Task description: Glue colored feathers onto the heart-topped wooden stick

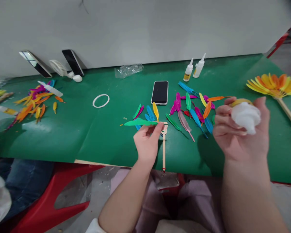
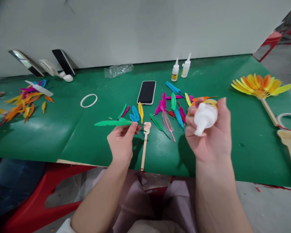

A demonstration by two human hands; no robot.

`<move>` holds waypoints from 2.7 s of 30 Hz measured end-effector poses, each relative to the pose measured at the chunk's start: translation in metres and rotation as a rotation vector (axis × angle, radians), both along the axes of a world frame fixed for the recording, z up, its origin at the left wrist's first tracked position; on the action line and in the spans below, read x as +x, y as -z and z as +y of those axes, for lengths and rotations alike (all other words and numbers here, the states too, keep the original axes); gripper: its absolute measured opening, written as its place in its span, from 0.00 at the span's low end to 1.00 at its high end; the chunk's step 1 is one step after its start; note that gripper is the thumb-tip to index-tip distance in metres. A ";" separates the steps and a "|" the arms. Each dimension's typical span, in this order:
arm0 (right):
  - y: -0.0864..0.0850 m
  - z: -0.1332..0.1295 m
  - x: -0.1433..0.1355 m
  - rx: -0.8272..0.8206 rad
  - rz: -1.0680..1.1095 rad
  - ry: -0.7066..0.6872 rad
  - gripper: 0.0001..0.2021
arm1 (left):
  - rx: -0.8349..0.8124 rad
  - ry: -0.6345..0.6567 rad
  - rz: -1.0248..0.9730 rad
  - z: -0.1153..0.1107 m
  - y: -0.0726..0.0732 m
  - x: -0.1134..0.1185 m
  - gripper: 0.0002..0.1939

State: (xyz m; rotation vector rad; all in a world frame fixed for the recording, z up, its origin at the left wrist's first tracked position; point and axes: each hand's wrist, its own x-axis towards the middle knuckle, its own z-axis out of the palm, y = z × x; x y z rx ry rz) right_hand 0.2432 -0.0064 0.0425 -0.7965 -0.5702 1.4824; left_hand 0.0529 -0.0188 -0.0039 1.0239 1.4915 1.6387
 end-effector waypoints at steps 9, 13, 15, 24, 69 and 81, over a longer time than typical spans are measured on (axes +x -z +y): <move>0.003 0.002 0.007 0.001 -0.296 0.334 0.12 | -0.021 0.113 -0.097 0.004 0.006 0.002 0.08; 0.013 0.005 -0.009 0.071 -0.424 0.326 0.11 | -0.001 0.257 -0.044 0.001 0.008 0.002 0.07; 0.017 0.005 -0.016 0.097 -0.487 0.319 0.11 | 0.037 0.316 0.031 0.000 0.009 0.000 0.06; 0.018 0.004 -0.025 0.111 -0.561 0.241 0.09 | 0.096 0.524 0.352 -0.002 0.002 -0.003 0.07; 0.056 -0.028 0.020 0.026 -1.049 0.111 0.19 | 0.272 0.038 -0.036 0.023 -0.037 -0.017 0.09; 0.069 -0.010 0.020 0.138 -1.598 0.138 0.30 | 0.538 0.161 0.352 -0.015 -0.042 -0.028 0.04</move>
